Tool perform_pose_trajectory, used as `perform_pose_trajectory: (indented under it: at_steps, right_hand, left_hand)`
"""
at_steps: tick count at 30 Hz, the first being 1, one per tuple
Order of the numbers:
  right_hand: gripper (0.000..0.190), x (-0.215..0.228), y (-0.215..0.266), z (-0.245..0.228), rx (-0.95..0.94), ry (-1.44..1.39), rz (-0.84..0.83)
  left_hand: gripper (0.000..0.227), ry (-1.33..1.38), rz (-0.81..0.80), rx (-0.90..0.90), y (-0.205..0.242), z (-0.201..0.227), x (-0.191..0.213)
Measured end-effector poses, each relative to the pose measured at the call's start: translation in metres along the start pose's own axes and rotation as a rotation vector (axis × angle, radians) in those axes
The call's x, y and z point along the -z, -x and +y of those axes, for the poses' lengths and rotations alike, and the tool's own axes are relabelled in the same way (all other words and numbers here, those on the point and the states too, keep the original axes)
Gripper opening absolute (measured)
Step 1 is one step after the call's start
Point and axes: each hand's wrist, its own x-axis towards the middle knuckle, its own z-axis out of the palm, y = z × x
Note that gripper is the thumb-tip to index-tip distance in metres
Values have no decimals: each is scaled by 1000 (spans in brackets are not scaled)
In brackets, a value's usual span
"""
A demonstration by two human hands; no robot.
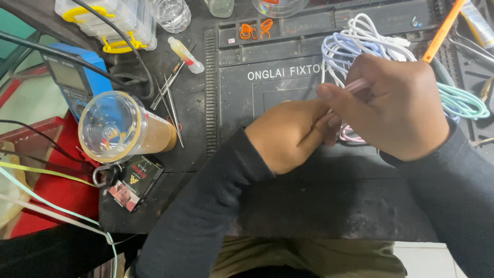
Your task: The person organizes a pile of USB cables on a workbench. They pick up a white cable, coil it, and secure it with an orange rubber band before placing it in a container. They repeat this process with a pink cable.
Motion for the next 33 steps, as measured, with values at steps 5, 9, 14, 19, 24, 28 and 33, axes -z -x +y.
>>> perform_pose_trajectory:
  at_steps: [5,9,14,19,24,28,33]
  right_hand:
    - [84,10,-7,-17,-22,-455,169]
    - [78,-11,9,6,-23,-236,295]
    - [71,-16,10,-30,-147,-217,209]
    - [73,-28,4,-38,-104,-280,13]
    - [71,-32,1,-37,-133,-145,-42]
    - [60,-31,3,-29,-42,-139,-76]
    - [10,-23,2,-22,-102,-564,-73]
  left_hand:
    - [36,647,169,11,6,16,7]
    - [45,863,238,-71,5,14,1]
    - [29,817,682,-54,1,20,-3]
    - [29,833,740,-20,-5,15,-19]
    - [27,819,726,-65,-8,11,-23]
    - [28,651,717,-90,-10,6,-26]
    - [38,338,745,-182,-14,-4,-27]
